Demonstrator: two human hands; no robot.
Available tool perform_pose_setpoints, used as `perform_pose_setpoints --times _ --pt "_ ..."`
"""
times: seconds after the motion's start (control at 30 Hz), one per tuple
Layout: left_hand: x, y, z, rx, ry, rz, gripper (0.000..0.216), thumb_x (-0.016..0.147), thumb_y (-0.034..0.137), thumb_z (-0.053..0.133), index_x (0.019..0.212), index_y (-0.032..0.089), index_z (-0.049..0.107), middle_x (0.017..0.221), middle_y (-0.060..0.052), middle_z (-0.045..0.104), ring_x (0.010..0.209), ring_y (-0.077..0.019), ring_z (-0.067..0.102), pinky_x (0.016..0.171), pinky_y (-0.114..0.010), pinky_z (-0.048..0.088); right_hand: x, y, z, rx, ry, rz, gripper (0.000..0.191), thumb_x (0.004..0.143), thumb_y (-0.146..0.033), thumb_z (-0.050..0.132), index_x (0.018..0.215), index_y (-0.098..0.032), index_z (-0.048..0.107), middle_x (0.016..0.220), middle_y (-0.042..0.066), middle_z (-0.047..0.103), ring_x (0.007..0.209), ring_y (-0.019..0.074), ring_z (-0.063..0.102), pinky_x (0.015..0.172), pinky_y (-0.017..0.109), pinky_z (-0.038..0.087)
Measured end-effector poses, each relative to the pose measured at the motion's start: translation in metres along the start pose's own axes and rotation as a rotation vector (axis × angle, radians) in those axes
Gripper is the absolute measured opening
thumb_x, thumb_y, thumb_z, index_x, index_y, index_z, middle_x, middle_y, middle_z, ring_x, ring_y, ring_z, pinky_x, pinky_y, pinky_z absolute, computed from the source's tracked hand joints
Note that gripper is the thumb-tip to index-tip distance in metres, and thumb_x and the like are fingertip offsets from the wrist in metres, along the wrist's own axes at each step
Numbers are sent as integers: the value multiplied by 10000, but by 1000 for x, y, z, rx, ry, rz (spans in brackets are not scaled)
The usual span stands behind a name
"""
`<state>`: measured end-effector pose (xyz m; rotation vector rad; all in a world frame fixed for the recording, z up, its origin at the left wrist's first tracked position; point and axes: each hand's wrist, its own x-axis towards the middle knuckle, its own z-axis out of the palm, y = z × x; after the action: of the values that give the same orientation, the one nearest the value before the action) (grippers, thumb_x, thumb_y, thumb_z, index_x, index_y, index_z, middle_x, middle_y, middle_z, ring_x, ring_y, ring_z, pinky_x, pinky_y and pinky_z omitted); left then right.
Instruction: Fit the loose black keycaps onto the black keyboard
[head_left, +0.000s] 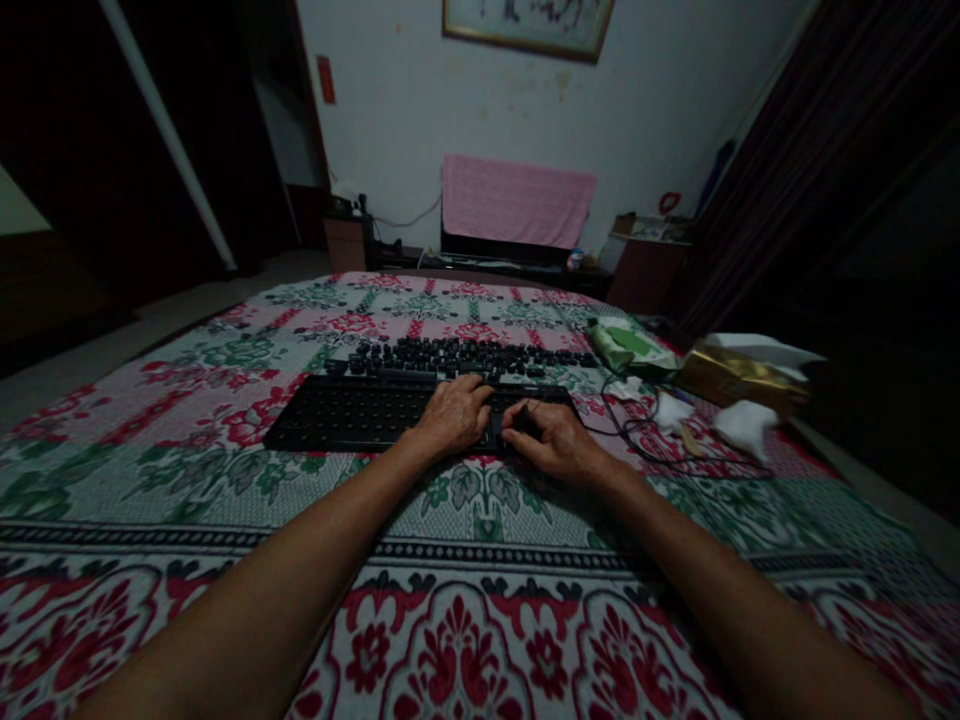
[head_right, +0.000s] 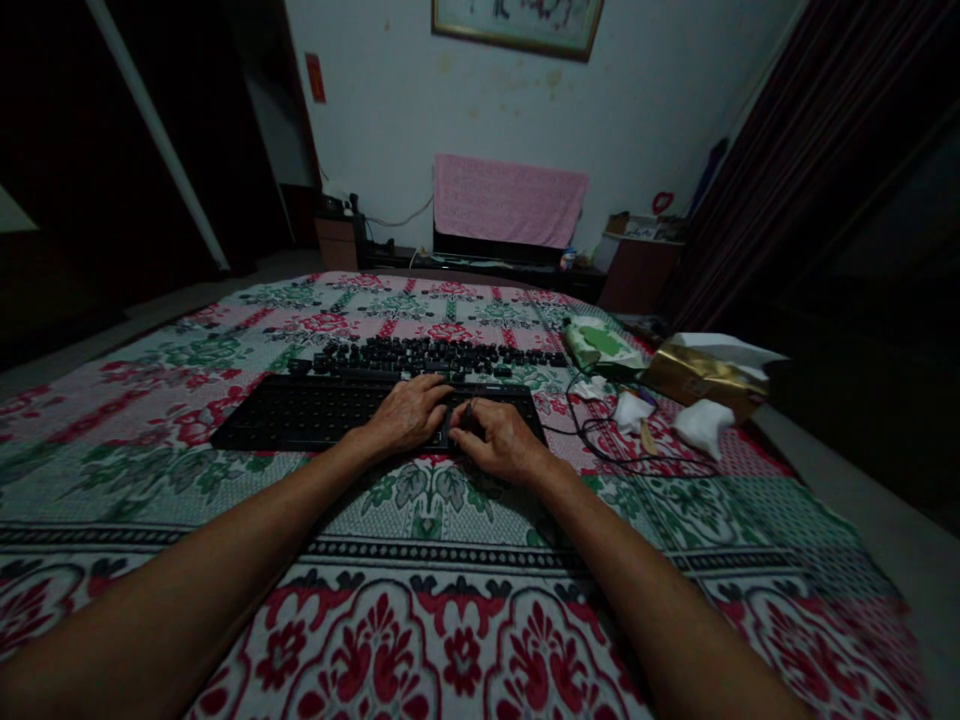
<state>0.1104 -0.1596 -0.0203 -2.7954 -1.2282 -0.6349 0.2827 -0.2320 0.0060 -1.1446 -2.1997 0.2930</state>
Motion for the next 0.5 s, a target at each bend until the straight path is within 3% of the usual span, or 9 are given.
perform_pose_setpoints --times 0.27,0.5 --pt "0 1 -1 14 -7 -9 359 866 273 388 1182 198 541 1297 -81 490 1202 -217 434 1016 -388 355 -1 1 5 -52 -30 -101 101 822 -215 493 763 -186 570 801 55 622 725 161 561 689 274 426" --pt "0 0 0 18 -15 -8 372 867 286 384 1194 188 535 1316 -87 477 1219 -217 419 1024 -385 344 3 3 0 -24 -44 -1 122 817 -247 507 767 -175 591 758 23 617 602 113 511 594 233 388"
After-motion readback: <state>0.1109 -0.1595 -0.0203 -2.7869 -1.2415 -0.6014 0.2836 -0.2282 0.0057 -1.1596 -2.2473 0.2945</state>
